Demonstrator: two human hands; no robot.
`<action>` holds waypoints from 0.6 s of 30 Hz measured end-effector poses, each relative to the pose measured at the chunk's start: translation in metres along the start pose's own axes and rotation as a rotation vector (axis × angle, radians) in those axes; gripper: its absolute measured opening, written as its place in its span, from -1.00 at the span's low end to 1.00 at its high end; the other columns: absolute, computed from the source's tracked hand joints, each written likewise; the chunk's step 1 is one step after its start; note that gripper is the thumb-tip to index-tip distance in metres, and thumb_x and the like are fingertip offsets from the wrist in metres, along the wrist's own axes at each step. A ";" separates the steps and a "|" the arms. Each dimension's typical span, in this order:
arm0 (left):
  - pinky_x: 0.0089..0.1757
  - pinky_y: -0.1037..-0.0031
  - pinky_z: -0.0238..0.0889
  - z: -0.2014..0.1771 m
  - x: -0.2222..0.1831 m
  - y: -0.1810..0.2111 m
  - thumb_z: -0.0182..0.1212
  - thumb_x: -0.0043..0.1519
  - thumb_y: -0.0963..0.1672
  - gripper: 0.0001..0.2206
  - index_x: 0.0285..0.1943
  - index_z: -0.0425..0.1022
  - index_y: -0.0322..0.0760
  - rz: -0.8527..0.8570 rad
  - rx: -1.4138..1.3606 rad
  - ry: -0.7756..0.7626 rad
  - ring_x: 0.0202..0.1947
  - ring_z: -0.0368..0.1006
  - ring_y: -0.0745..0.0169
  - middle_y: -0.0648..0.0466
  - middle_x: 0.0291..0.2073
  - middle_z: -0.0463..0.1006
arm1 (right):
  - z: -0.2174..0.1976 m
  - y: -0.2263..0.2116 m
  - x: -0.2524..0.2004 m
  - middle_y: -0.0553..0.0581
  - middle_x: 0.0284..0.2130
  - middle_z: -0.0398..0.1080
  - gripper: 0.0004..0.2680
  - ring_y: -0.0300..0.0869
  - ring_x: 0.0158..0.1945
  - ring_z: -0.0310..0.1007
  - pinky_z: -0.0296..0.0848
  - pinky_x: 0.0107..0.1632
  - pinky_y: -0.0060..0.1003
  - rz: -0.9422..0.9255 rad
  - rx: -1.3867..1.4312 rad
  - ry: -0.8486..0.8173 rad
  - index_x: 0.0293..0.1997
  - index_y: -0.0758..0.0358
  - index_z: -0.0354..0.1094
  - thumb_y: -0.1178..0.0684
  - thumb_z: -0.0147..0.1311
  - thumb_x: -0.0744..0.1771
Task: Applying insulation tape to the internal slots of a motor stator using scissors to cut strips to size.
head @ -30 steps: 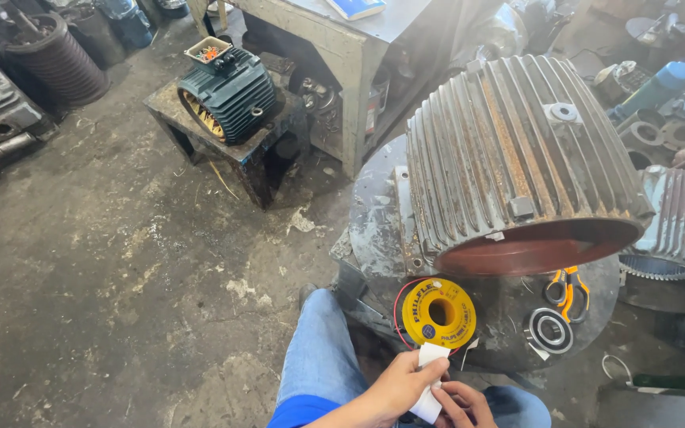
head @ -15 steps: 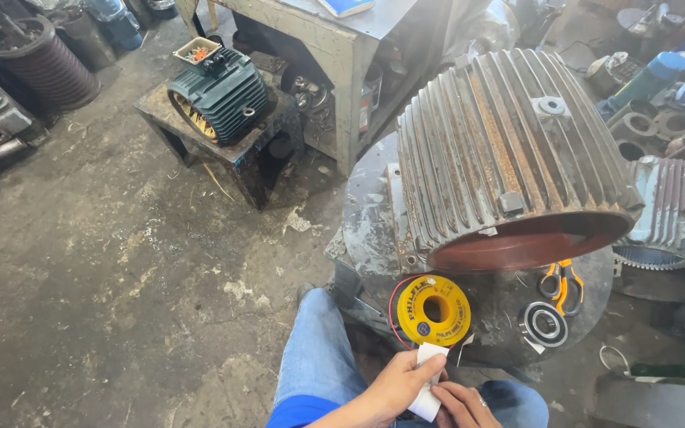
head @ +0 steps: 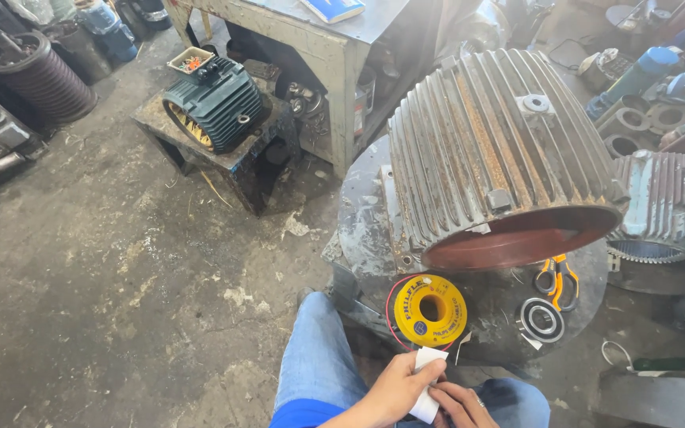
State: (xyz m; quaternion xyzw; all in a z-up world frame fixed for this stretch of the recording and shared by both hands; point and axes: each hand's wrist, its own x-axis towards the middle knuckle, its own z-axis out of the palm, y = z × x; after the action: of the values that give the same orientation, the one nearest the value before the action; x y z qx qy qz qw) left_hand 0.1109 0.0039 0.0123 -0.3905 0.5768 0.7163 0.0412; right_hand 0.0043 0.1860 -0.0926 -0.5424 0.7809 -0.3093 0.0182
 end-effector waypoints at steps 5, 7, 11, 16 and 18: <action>-0.14 0.52 0.37 -0.001 -0.005 0.008 0.23 0.40 0.09 -0.74 -0.07 0.59 -0.07 -0.058 -0.025 0.012 -0.24 0.54 0.45 0.21 -0.23 0.65 | 0.001 -0.003 0.001 -0.19 0.12 0.56 -0.72 -0.27 0.07 0.66 0.60 0.07 -0.34 0.035 -0.009 -0.042 0.18 -0.19 0.55 -0.03 0.20 0.33; -0.10 0.51 0.37 -0.001 -0.007 0.010 0.23 0.39 0.10 -0.71 0.01 0.59 -0.06 -0.106 -0.015 0.009 -0.17 0.56 0.43 0.20 -0.16 0.66 | -0.002 -0.013 0.004 -0.21 0.10 0.57 -0.73 -0.27 0.06 0.66 0.60 0.07 -0.33 0.048 -0.028 -0.027 0.17 -0.20 0.55 -0.03 0.20 0.32; -0.14 0.53 0.35 0.000 -0.004 0.003 0.25 0.38 0.08 -0.75 -0.07 0.60 -0.06 -0.049 -0.014 0.033 -0.24 0.52 0.47 0.23 -0.24 0.65 | -0.008 -0.029 0.011 -0.25 0.02 0.60 -0.79 -0.32 -0.02 0.67 0.61 0.00 -0.39 0.042 -0.047 0.087 0.08 -0.19 0.58 -0.03 0.13 0.34; -0.15 0.53 0.33 0.001 -0.004 0.002 0.25 0.38 0.06 -0.78 -0.11 0.60 -0.04 -0.038 -0.018 0.030 -0.26 0.51 0.48 0.24 -0.26 0.64 | -0.008 -0.030 0.010 -0.25 0.01 0.60 -0.79 -0.33 0.00 0.67 0.62 -0.02 -0.41 0.058 -0.047 0.098 0.06 -0.20 0.59 -0.02 0.18 0.33; -0.15 0.53 0.34 0.002 -0.003 0.000 0.25 0.39 0.05 -0.79 -0.12 0.60 -0.05 -0.019 -0.022 0.033 -0.26 0.50 0.49 0.25 -0.27 0.64 | -0.009 -0.029 0.009 -0.26 0.05 0.59 -0.77 -0.33 0.02 0.67 0.63 0.00 -0.39 0.079 -0.040 0.045 0.10 -0.22 0.58 -0.05 0.18 0.34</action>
State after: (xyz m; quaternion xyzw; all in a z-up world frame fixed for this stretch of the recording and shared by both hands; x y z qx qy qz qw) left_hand 0.1119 0.0069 0.0140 -0.4083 0.5658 0.7155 0.0341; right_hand 0.0213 0.1764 -0.0681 -0.5043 0.8080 -0.3045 0.0020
